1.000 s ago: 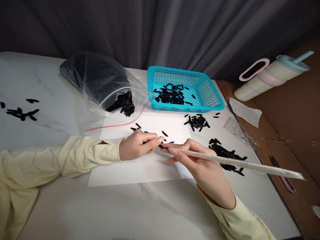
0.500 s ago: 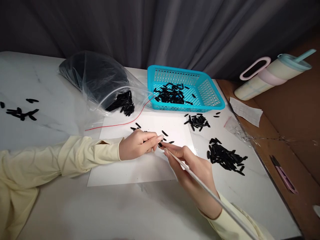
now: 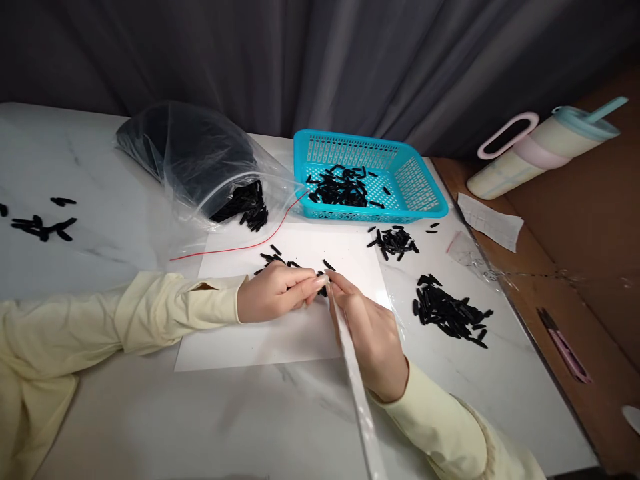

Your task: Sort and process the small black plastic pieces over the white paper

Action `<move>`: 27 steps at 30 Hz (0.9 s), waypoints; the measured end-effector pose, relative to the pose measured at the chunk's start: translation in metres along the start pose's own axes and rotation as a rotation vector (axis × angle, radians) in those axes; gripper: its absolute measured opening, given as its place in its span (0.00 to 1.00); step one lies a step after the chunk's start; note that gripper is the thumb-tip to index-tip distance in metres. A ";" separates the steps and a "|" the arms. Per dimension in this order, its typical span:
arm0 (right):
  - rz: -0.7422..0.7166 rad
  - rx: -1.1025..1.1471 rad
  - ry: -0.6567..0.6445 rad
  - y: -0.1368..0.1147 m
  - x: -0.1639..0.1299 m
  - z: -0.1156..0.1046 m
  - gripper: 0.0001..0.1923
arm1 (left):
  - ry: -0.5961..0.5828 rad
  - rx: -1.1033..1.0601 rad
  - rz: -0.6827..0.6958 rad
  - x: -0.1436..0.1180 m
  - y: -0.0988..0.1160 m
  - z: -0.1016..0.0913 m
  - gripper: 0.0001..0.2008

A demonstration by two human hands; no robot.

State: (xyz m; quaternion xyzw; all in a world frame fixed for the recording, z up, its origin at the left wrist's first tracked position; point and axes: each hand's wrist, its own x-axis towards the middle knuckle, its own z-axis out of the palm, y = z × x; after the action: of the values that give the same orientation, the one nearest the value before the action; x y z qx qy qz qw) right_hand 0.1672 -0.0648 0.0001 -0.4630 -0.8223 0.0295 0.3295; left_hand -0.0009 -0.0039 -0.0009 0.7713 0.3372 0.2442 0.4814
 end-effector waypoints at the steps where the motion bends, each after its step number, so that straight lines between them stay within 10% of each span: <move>1: 0.078 0.038 0.007 0.001 0.001 -0.001 0.05 | -0.007 0.003 0.004 0.000 0.001 0.000 0.18; 10: 0.769 0.893 -0.078 0.009 0.024 -0.039 0.13 | 0.047 -0.087 0.023 -0.001 -0.004 0.001 0.15; 27: 0.726 0.899 -0.189 0.008 0.021 -0.038 0.12 | 0.060 -0.077 0.008 -0.002 -0.001 0.001 0.17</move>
State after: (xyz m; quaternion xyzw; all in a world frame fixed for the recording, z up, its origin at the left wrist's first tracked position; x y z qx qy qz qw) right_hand 0.1871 -0.0536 0.0377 -0.5252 -0.5437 0.5276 0.3876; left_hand -0.0018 -0.0053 -0.0020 0.7459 0.3386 0.2819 0.4996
